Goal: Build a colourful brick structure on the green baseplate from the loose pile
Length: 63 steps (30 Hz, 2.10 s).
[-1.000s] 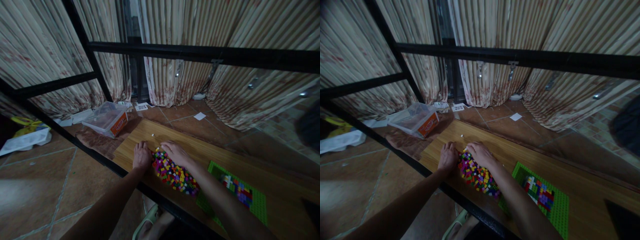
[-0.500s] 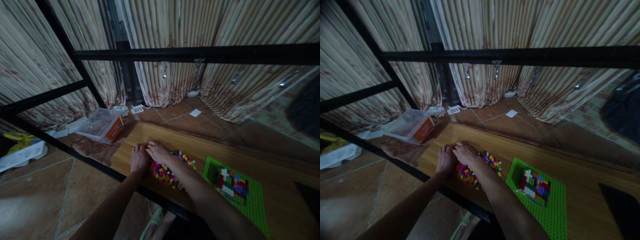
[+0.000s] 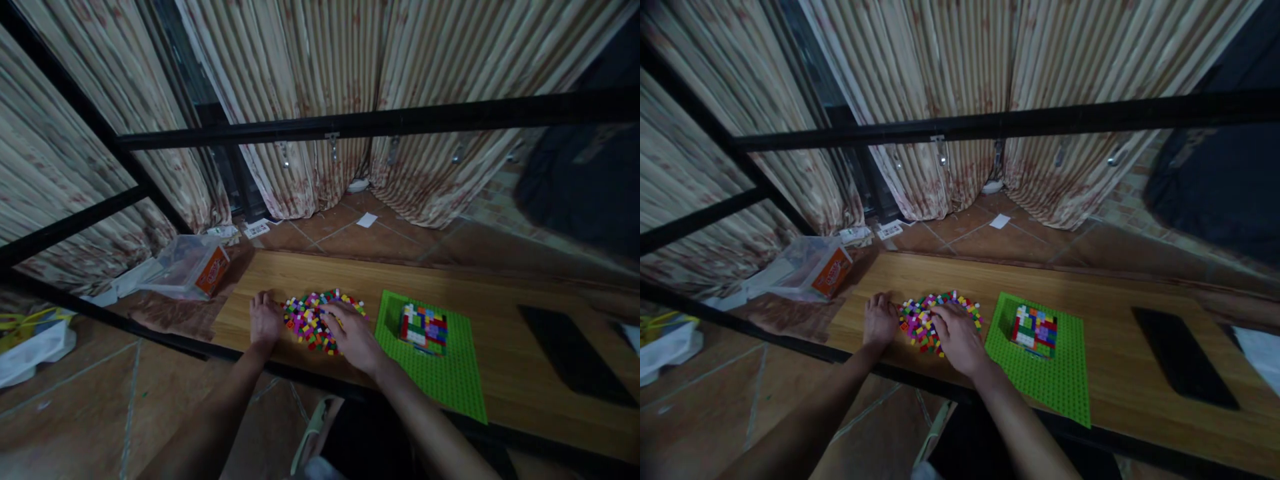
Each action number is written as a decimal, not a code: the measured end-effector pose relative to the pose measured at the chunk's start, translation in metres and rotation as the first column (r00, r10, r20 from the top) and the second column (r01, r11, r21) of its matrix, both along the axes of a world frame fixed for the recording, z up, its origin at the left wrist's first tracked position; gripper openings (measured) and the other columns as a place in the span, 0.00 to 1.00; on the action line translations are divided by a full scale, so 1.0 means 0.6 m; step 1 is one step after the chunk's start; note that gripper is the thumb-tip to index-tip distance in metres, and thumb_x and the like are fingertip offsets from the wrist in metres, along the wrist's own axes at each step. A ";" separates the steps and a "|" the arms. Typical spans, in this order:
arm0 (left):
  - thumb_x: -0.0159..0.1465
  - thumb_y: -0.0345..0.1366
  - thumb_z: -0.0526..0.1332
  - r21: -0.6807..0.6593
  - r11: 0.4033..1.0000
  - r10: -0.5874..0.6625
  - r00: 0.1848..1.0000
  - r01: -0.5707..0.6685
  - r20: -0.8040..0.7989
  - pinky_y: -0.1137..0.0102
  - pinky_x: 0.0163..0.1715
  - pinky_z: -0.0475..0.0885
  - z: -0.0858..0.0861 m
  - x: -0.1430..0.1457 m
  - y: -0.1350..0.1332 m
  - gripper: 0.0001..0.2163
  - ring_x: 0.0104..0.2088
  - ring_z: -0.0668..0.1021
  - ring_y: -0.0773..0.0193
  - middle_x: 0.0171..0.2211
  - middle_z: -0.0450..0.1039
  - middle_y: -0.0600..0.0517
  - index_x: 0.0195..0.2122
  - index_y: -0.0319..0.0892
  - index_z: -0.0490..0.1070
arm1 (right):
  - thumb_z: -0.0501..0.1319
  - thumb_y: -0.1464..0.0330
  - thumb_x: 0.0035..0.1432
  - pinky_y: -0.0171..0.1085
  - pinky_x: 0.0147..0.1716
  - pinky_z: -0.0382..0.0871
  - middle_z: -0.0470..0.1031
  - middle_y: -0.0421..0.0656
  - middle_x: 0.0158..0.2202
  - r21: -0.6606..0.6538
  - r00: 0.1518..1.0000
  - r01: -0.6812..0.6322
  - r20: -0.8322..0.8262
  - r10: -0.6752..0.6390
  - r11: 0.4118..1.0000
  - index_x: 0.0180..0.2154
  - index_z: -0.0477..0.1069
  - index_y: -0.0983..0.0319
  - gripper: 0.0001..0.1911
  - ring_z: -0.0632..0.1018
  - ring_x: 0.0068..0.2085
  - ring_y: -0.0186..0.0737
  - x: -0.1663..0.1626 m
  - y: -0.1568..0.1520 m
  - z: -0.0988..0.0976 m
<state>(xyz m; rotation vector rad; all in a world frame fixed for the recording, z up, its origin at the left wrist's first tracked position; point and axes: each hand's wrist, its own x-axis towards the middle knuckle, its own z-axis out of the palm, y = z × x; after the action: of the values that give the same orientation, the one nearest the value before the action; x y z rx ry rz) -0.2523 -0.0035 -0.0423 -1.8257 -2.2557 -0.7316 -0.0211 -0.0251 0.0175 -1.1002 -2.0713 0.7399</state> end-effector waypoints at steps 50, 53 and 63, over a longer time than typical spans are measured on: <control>0.59 0.42 0.56 -0.012 0.987 -0.131 0.853 0.158 0.505 0.63 0.40 0.74 0.059 0.122 -0.160 0.11 0.39 0.79 0.55 0.37 0.77 0.47 0.38 0.44 0.72 | 0.51 0.63 0.65 0.41 0.41 0.76 0.81 0.45 0.37 -0.114 0.916 0.400 0.083 -0.393 0.909 0.41 0.78 0.55 0.17 0.80 0.39 0.44 0.290 -0.371 -0.150; 0.57 0.45 0.59 0.015 0.977 -0.163 0.695 0.214 0.700 0.62 0.42 0.74 0.055 0.178 -0.194 0.15 0.40 0.80 0.54 0.37 0.78 0.47 0.42 0.42 0.71 | 0.51 0.66 0.64 0.42 0.44 0.73 0.80 0.44 0.37 -0.097 0.917 0.391 0.126 -0.379 0.915 0.42 0.78 0.55 0.16 0.80 0.40 0.45 0.285 -0.370 -0.150; 0.47 0.43 0.69 0.041 0.920 -0.168 0.297 0.391 0.940 0.67 0.38 0.75 0.101 0.311 -0.246 0.19 0.35 0.80 0.59 0.33 0.78 0.49 0.37 0.39 0.74 | 0.49 0.72 0.64 0.38 0.42 0.69 0.79 0.44 0.37 -0.098 0.947 0.300 0.147 -0.284 0.949 0.41 0.76 0.57 0.17 0.78 0.40 0.41 0.281 -0.381 -0.167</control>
<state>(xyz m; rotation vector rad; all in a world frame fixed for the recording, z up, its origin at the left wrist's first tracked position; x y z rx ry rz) -0.0658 -0.1510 0.0183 -2.2687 -2.6132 -2.2309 0.1472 -0.2535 -0.0827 -1.5220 -1.9280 0.6640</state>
